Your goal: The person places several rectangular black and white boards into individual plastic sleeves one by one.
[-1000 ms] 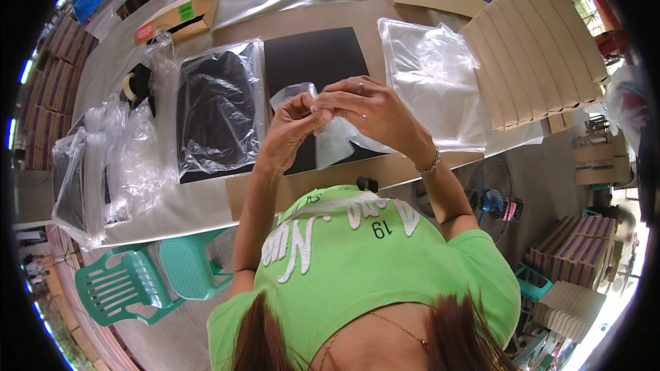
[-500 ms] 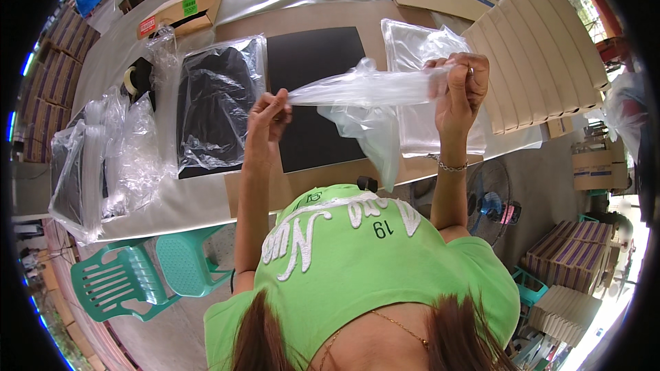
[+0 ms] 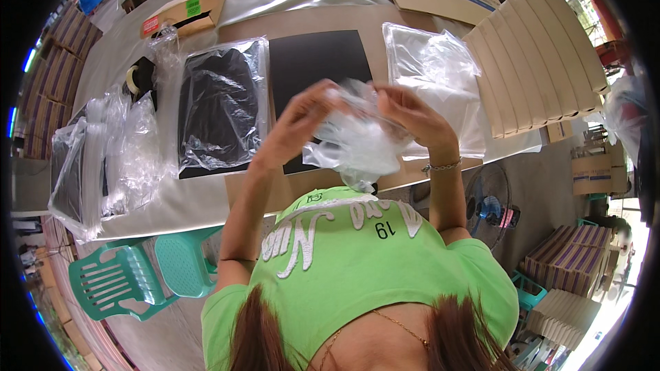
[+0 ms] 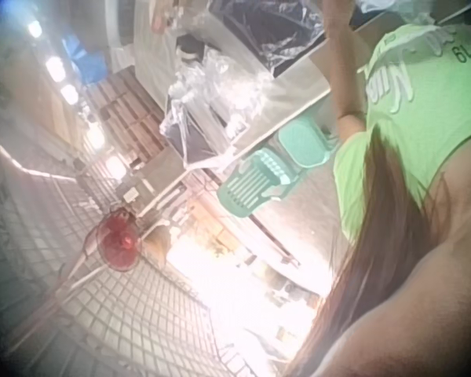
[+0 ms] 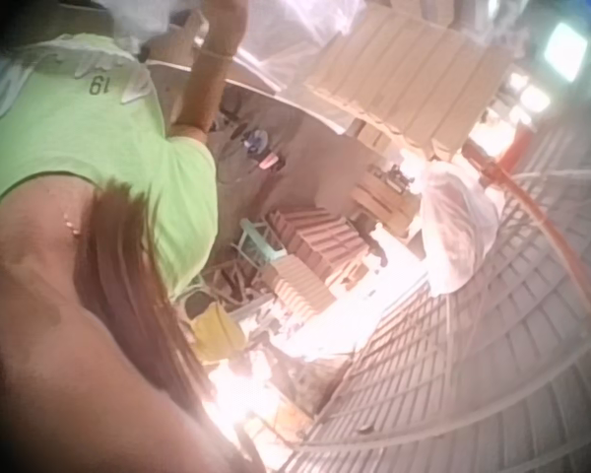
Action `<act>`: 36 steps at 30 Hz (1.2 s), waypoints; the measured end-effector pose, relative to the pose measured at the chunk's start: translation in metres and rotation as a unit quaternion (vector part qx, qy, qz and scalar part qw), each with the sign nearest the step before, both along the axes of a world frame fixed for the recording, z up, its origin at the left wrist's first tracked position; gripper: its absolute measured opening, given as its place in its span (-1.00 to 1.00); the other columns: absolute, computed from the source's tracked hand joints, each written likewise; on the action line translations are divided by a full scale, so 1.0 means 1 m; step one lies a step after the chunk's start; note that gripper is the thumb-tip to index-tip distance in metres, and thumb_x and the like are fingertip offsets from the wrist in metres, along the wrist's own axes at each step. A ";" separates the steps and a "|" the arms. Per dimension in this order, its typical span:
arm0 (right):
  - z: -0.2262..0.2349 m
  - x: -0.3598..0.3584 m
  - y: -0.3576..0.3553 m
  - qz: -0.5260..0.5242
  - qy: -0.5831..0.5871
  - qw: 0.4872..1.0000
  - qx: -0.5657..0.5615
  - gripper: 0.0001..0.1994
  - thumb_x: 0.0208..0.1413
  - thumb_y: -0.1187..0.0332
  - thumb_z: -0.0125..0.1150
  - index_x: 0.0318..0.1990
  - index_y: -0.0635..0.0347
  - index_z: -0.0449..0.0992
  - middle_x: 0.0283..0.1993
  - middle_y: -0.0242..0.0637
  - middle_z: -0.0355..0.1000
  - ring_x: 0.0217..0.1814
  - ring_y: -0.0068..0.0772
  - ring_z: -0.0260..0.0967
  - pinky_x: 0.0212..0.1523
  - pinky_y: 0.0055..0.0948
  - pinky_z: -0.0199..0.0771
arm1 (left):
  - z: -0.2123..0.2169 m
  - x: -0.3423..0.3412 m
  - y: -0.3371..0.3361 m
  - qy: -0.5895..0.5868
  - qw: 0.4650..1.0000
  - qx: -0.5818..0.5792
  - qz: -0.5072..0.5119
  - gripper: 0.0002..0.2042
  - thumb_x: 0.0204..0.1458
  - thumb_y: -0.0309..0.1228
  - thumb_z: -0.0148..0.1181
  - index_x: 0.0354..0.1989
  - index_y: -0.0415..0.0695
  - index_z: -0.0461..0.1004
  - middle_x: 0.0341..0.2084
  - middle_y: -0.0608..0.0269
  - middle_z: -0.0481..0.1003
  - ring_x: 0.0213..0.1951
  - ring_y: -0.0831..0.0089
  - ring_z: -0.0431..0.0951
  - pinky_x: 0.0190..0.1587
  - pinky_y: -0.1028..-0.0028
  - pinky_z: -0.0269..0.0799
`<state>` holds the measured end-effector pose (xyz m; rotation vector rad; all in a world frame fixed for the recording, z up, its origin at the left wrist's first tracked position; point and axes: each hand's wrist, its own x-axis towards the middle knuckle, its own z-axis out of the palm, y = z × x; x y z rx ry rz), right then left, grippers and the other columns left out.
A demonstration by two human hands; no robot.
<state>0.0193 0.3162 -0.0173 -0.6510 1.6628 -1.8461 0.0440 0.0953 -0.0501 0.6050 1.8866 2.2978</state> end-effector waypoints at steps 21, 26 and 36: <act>-0.063 0.029 0.017 0.019 -0.358 0.875 -0.325 -0.47 0.13 0.02 -0.01 0.01 0.39 0.30 -0.40 -0.36 0.34 -0.43 -0.69 0.32 -0.37 -0.63 0.41 | -0.031 -0.028 -0.049 -0.198 0.862 0.465 -0.045 -0.60 0.19 -0.15 -0.21 0.07 -0.15 0.23 -0.09 0.10 0.40 -0.10 0.27 0.46 -0.04 0.26 0.42; -0.090 0.058 0.001 0.118 -0.392 0.848 -0.336 -0.37 0.03 -0.08 0.04 0.01 0.38 0.25 -0.19 -0.24 0.36 -0.16 -0.51 0.38 -0.20 -0.51 0.47 | -0.055 -0.027 -0.049 -0.228 0.793 0.553 -0.117 -0.61 0.17 -0.14 -0.18 0.00 -0.17 0.29 -0.13 0.06 0.42 -0.09 0.21 0.46 -0.08 0.23 0.47; -0.067 0.012 0.039 0.075 -0.216 0.706 -0.670 -0.45 -0.04 -0.21 0.04 -0.02 -0.05 0.36 -0.01 -0.24 0.27 0.05 -0.12 0.16 0.04 -0.01 0.15 | -0.118 0.009 -0.061 -0.353 0.880 0.245 -0.205 -0.43 0.05 0.00 -0.01 0.02 -0.30 0.26 -0.29 0.08 0.45 -0.38 0.51 0.52 -0.39 0.65 0.50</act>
